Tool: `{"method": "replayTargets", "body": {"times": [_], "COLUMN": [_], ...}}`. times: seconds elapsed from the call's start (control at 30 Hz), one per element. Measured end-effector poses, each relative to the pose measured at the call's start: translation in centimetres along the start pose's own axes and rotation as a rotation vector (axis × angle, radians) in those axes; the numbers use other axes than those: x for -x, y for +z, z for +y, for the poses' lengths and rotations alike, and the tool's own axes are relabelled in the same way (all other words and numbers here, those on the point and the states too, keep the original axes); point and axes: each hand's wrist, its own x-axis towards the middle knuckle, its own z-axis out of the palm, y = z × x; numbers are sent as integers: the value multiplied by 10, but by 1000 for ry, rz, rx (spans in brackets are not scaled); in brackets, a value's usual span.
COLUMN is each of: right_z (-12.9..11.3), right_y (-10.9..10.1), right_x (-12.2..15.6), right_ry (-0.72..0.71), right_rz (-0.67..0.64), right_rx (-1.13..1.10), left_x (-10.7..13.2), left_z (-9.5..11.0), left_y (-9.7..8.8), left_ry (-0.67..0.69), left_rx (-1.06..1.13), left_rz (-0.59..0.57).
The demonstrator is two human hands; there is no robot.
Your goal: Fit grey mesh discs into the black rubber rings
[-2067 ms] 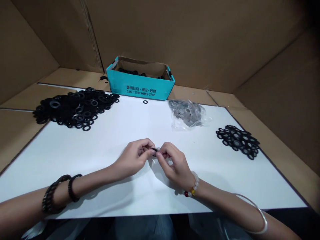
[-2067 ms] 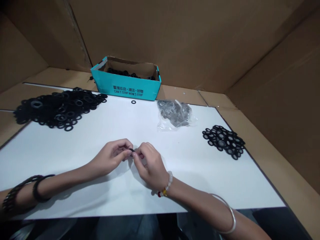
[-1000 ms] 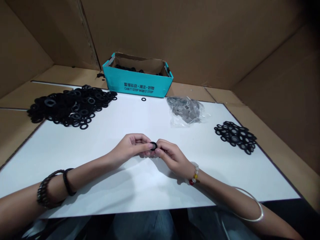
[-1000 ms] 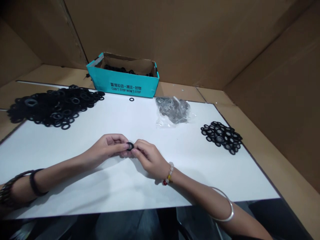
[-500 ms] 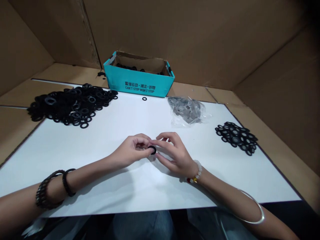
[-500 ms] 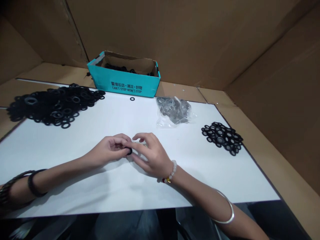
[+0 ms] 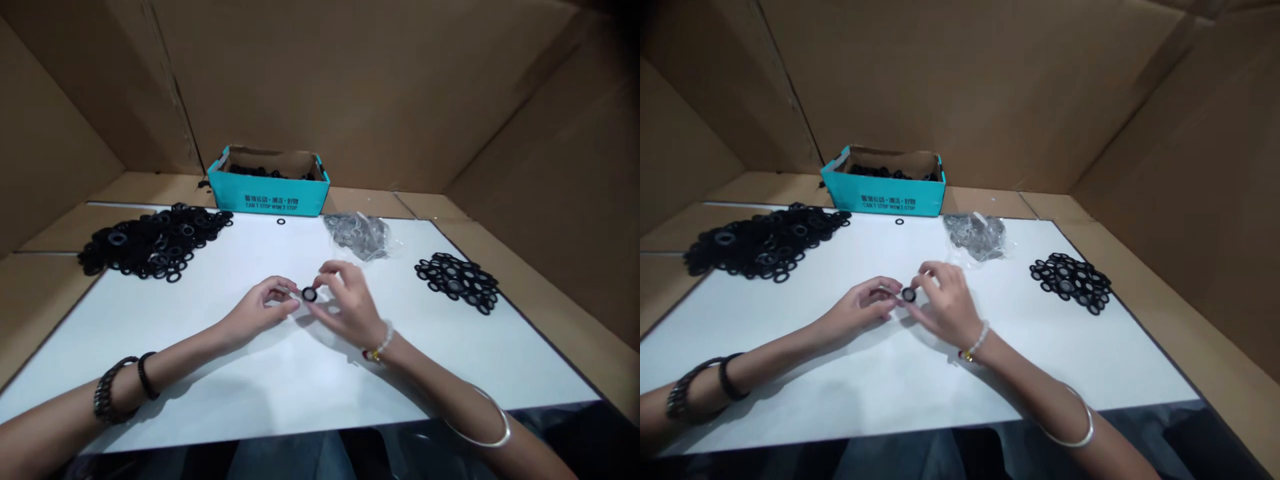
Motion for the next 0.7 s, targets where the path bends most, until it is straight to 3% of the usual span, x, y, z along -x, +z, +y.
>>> {"method": "replayTargets", "body": {"times": [0.07, 0.2, 0.23, 0.33, 0.5, 0.7], "right_z": [35, 128, 149, 193, 214, 191], "right_y": [-23, -81, -93, -115, -118, -113], "right_x": [-4, 18, 30, 65, 91, 66], "right_ry": [152, 703, 846, 992, 1022, 878], "right_rz": [38, 69, 99, 128, 127, 286], "right_rx": [203, 492, 538, 572, 531, 499], "left_x": [-19, -79, -94, -128, -146, -141], "left_z": [5, 18, 20, 24, 24, 32], "left_y": [-17, -55, -61, -67, -55, -51], "left_ry": [72, 249, 255, 267, 237, 154], "left_rx": [-206, -783, -815, -822, -684, -397], "left_rz": [103, 326, 339, 362, 377, 392]}}
